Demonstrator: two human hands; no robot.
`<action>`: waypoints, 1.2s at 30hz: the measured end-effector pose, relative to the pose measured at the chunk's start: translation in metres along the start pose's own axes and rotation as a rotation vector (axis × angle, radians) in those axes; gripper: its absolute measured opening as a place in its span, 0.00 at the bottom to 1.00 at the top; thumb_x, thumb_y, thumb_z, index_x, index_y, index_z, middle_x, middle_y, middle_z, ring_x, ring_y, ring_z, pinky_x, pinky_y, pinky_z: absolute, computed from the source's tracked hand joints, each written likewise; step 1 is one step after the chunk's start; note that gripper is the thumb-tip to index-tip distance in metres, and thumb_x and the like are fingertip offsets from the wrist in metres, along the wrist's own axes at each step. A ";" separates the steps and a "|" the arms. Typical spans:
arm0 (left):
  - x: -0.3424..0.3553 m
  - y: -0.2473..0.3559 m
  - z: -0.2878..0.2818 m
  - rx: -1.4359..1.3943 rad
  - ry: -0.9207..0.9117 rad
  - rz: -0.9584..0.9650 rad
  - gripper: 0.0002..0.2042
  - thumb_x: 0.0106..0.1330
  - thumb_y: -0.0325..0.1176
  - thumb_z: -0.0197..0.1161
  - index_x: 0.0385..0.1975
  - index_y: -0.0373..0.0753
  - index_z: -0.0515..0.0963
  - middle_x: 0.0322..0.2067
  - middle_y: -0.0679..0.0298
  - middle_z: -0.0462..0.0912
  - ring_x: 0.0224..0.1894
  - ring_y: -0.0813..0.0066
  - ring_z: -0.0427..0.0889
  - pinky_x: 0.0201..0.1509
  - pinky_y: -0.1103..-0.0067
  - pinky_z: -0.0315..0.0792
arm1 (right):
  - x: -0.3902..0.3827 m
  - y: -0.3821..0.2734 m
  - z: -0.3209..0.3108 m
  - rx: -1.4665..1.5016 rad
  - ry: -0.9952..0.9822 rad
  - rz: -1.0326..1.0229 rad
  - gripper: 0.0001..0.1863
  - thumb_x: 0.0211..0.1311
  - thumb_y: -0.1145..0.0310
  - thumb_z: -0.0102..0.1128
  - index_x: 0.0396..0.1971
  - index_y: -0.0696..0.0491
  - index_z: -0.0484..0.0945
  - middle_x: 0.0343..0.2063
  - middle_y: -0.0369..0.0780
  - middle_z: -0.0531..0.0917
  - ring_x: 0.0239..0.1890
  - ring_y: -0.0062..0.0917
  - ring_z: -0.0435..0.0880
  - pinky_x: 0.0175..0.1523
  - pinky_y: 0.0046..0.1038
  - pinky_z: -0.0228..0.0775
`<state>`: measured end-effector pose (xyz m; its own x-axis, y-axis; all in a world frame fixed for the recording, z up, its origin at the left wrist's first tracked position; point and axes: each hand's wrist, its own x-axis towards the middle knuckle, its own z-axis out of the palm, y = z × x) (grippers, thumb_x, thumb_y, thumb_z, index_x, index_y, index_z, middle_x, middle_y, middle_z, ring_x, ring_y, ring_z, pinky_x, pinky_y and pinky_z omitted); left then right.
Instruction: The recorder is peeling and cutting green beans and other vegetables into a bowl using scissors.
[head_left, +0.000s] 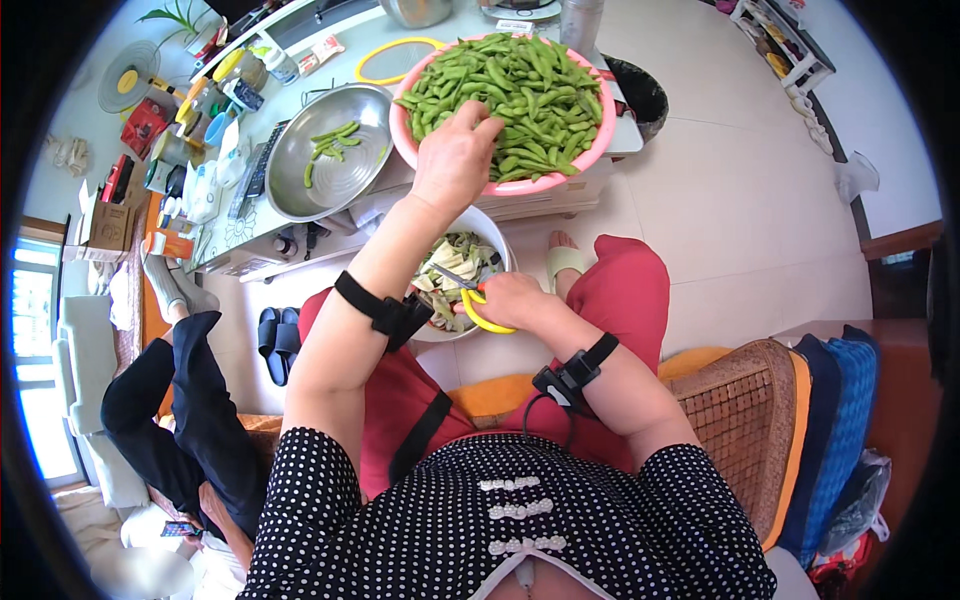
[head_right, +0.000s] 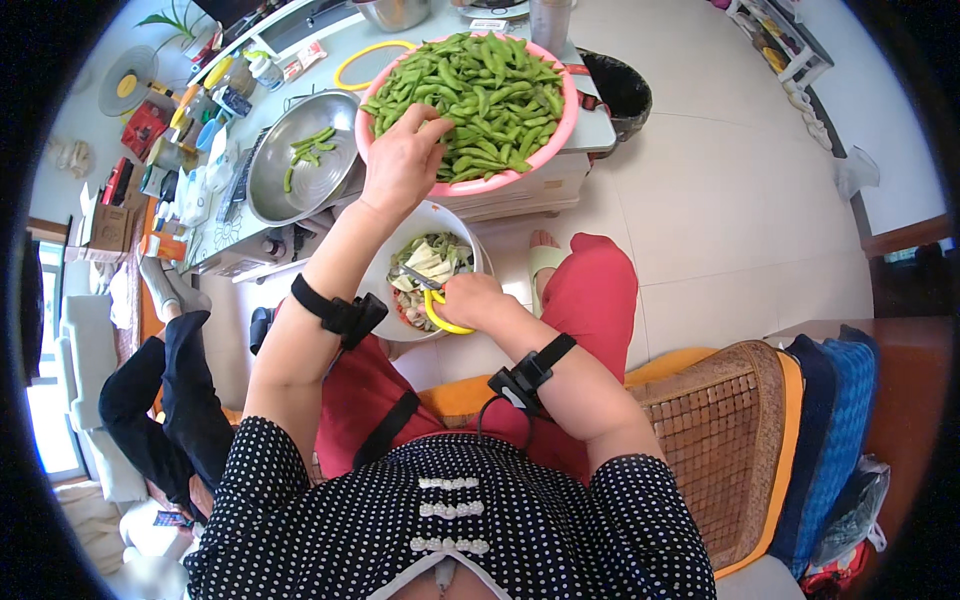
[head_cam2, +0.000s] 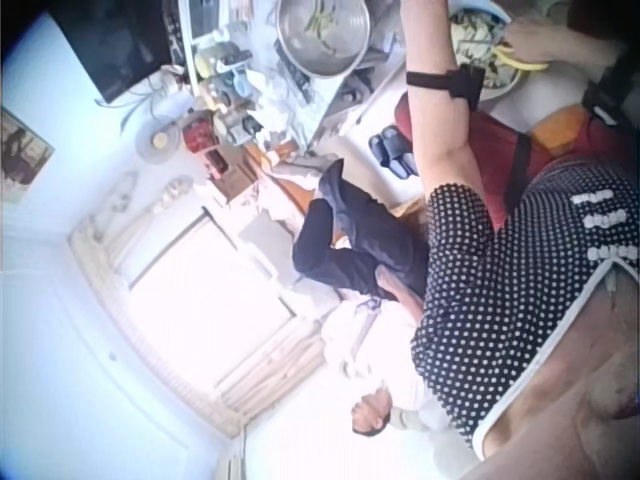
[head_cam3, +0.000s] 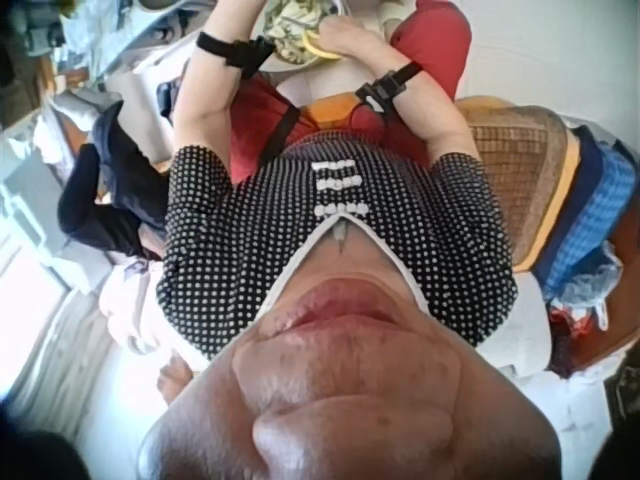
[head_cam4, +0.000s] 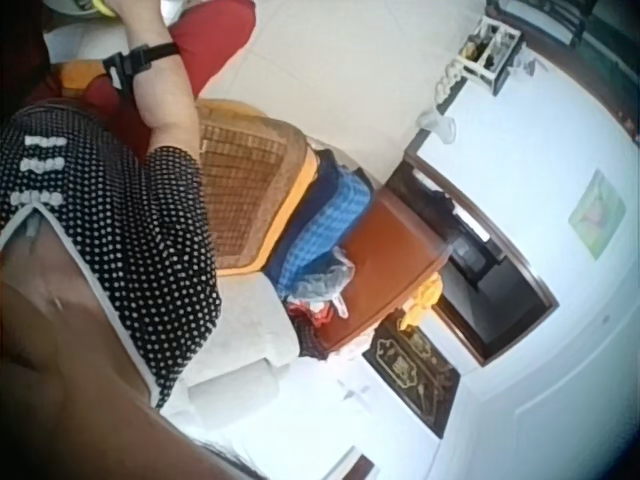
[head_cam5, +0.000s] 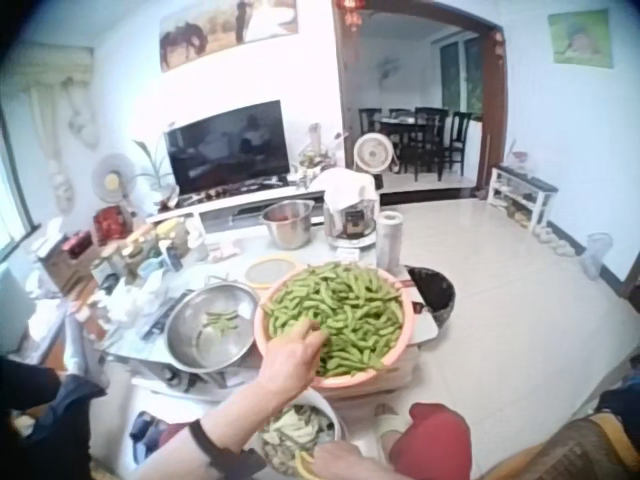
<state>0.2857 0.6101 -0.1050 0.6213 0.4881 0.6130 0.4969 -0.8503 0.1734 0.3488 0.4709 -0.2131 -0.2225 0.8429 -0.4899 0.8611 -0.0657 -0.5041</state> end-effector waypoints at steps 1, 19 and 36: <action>0.001 -0.002 0.004 -0.001 0.000 0.001 0.09 0.51 0.25 0.61 0.33 0.42 0.78 0.35 0.63 0.75 0.34 0.62 0.78 0.37 0.70 0.72 | -0.001 -0.001 -0.001 0.013 0.006 0.003 0.36 0.54 0.36 0.47 0.31 0.60 0.80 0.35 0.50 0.81 0.43 0.42 0.79 0.48 0.37 0.70; -0.110 -0.020 -0.058 -0.987 0.003 -1.047 0.10 0.60 0.30 0.60 0.37 0.30 0.77 0.23 0.66 0.77 0.20 0.86 0.71 0.19 0.87 0.69 | -0.022 -0.018 -0.038 0.769 -0.108 -0.154 0.30 0.62 0.41 0.41 0.40 0.56 0.71 0.26 0.41 0.77 0.28 0.25 0.76 0.33 0.27 0.70; -0.175 -0.027 -0.025 -0.919 -0.364 -1.215 0.06 0.61 0.28 0.57 0.32 0.32 0.78 0.18 0.70 0.74 0.15 0.86 0.68 0.17 0.86 0.66 | -0.012 -0.023 -0.015 0.750 -0.275 0.003 0.37 0.57 0.34 0.42 0.44 0.56 0.71 0.20 0.38 0.73 0.15 0.25 0.74 0.16 0.25 0.69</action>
<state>0.1481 0.5428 -0.1975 0.3129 0.8489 -0.4261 0.3484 0.3148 0.8829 0.3384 0.4698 -0.1851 -0.4096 0.6866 -0.6006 0.3465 -0.4920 -0.7987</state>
